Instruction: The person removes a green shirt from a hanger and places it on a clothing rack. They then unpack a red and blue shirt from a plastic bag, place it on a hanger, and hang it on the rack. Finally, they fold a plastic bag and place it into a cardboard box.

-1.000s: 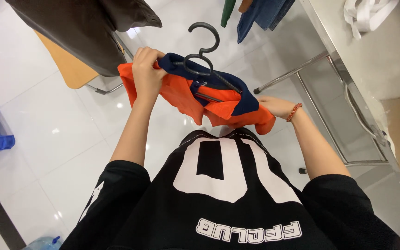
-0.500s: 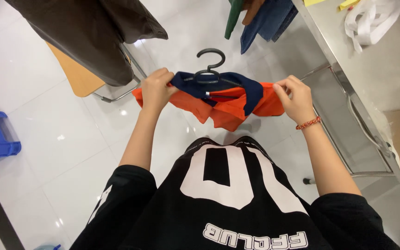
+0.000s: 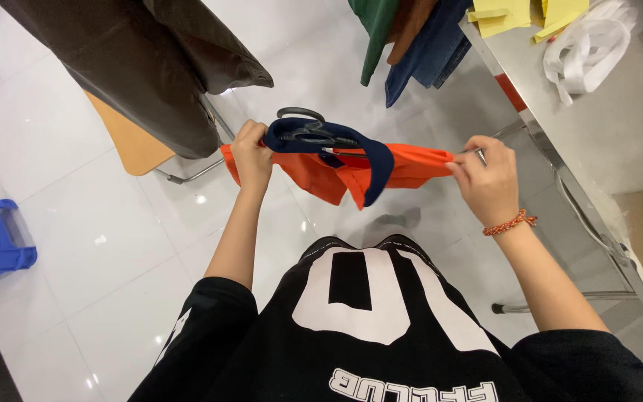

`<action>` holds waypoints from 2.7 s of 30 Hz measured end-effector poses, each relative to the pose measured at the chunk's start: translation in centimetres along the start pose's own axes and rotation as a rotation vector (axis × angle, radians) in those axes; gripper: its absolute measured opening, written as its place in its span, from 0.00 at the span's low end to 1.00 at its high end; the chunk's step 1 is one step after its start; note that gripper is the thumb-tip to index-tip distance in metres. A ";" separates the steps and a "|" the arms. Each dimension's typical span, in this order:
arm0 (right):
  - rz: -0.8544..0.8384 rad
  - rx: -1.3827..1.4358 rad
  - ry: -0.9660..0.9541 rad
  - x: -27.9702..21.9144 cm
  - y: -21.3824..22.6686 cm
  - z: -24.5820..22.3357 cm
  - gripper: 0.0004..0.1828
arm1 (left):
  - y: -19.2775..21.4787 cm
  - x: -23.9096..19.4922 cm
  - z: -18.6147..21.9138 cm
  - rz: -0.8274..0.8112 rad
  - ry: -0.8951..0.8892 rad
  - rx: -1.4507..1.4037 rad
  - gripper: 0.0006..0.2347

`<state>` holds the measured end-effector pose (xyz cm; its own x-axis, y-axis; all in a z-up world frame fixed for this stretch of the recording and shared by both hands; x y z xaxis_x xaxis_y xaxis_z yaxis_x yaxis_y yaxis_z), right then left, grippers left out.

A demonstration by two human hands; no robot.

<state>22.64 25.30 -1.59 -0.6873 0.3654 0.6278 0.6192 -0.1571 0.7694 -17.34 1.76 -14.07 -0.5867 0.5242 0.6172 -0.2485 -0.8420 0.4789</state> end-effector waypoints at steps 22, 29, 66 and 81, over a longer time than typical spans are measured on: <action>-0.732 0.868 -0.866 8.3 -0.7 2.9 0.25 | 0.9 11.9 9.7 -0.054 -0.105 -0.082 0.12; -1.054 0.994 -0.690 11.7 2.1 -2.2 0.22 | -4.2 20.1 14.9 -0.157 -0.160 -0.180 0.12; -0.290 1.522 -0.682 52.2 -9.4 11.4 0.32 | -18.5 43.9 19.4 0.083 0.781 -1.176 0.52; -0.382 1.407 -0.661 51.5 -16.3 8.6 0.31 | -18.6 42.2 15.0 0.212 0.772 -1.087 0.34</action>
<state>-19.56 54.59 17.16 -0.8310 0.5561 -0.0135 0.5550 0.8271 -0.0887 -25.90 41.50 12.45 -0.8806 0.4698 -0.0616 -0.3678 -0.7598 -0.5362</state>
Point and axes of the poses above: each hand's wrist, its own x-axis towards the middle knuckle, its own y-axis out of the back of the hand, z = x × y, the point moved 10 cm from there along x, towards the middle knuckle, and after that the axes turned 11 degrees about -y, right-handed, at the moved point
